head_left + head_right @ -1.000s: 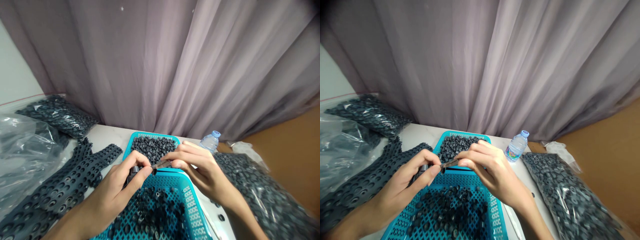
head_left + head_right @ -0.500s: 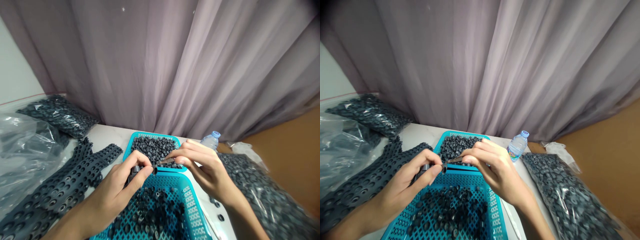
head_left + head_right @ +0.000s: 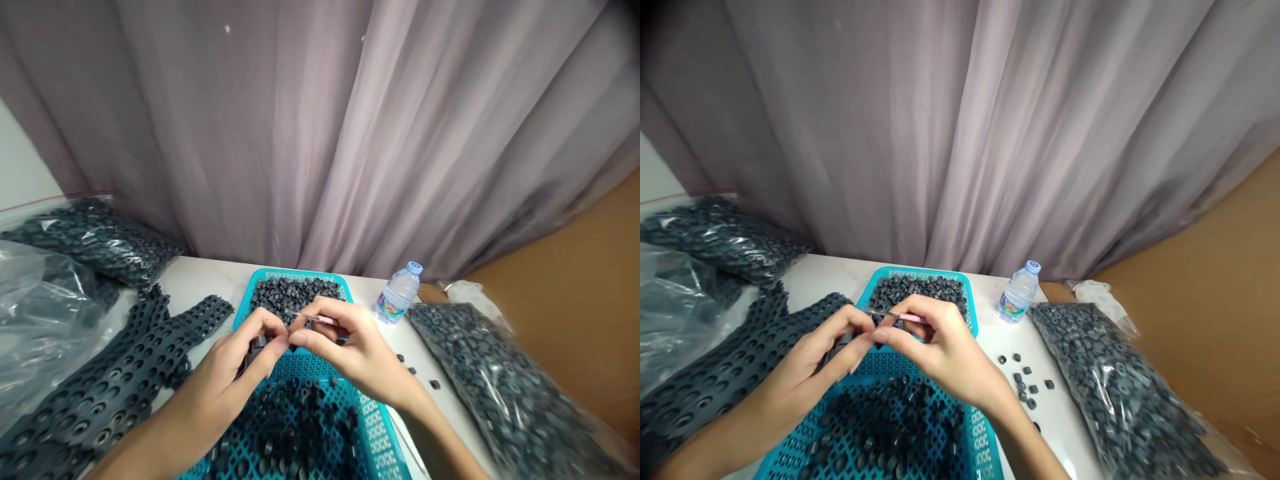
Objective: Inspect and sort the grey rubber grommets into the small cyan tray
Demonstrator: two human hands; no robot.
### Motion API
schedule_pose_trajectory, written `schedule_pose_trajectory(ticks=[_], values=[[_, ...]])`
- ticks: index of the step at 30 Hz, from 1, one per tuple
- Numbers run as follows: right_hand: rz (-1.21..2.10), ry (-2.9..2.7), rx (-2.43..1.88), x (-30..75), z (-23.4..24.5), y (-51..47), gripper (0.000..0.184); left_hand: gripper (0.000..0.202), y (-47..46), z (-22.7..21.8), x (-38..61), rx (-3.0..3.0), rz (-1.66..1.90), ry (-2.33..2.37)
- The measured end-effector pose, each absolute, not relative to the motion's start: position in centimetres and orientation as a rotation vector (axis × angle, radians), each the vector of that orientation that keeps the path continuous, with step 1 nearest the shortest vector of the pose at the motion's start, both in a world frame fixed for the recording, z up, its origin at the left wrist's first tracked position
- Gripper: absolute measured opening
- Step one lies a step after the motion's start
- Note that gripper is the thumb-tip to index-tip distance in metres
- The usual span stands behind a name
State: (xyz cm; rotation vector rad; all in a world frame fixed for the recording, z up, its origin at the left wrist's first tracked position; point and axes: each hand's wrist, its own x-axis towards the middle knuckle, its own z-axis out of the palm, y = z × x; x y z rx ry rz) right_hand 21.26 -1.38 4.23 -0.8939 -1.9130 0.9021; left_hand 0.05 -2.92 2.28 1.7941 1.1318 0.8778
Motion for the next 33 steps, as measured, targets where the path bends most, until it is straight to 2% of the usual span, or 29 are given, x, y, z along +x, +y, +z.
schedule_pose_trajectory(ticks=[5, 8, 12, 13, 16, 20, 26, 33], values=[[0.834, -1.948, -0.939, 20.8, 3.8, -1.3, 0.032, 0.036, -2.5, 1.8, 0.1, 1.78, 0.818, 1.14], [0.618, -2.04, -1.07, 23.2, 4.4, -0.7, 0.031, 0.036, -2.3, 1.8, 0.0, 1.829, 0.751, 1.176], [0.347, -2.231, -1.664, 30.8, 4.6, 1.0, 0.029, 0.038, -2.2, 2.1, 0.0, 1.881, 0.597, 1.178], [0.397, -2.252, -1.88, 33.0, 4.2, 1.5, 0.026, 0.038, -2.1, 2.0, 0.1, 1.885, 0.565, 1.165], [0.499, -2.184, -2.178, 38.3, 1.9, 3.1, 0.013, 0.037, -1.9, 1.7, 0.3, 1.879, 0.531, 1.133], [0.697, -2.145, -2.38, 41.3, -1.9, 4.6, 0.031, 0.038, -1.8, 1.1, 0.5, 1.876, 0.515, 1.13], [0.908, -2.108, -2.523, 42.8, -5.3, 6.2, 0.034, 0.04, -1.6, 0.8, 0.6, 1.857, 0.442, 1.118], [0.961, -2.008, -2.566, 43.4, -5.9, 6.5, 0.032, 0.044, -1.1, -0.1, -0.1, 1.881, 0.469, 1.124]])
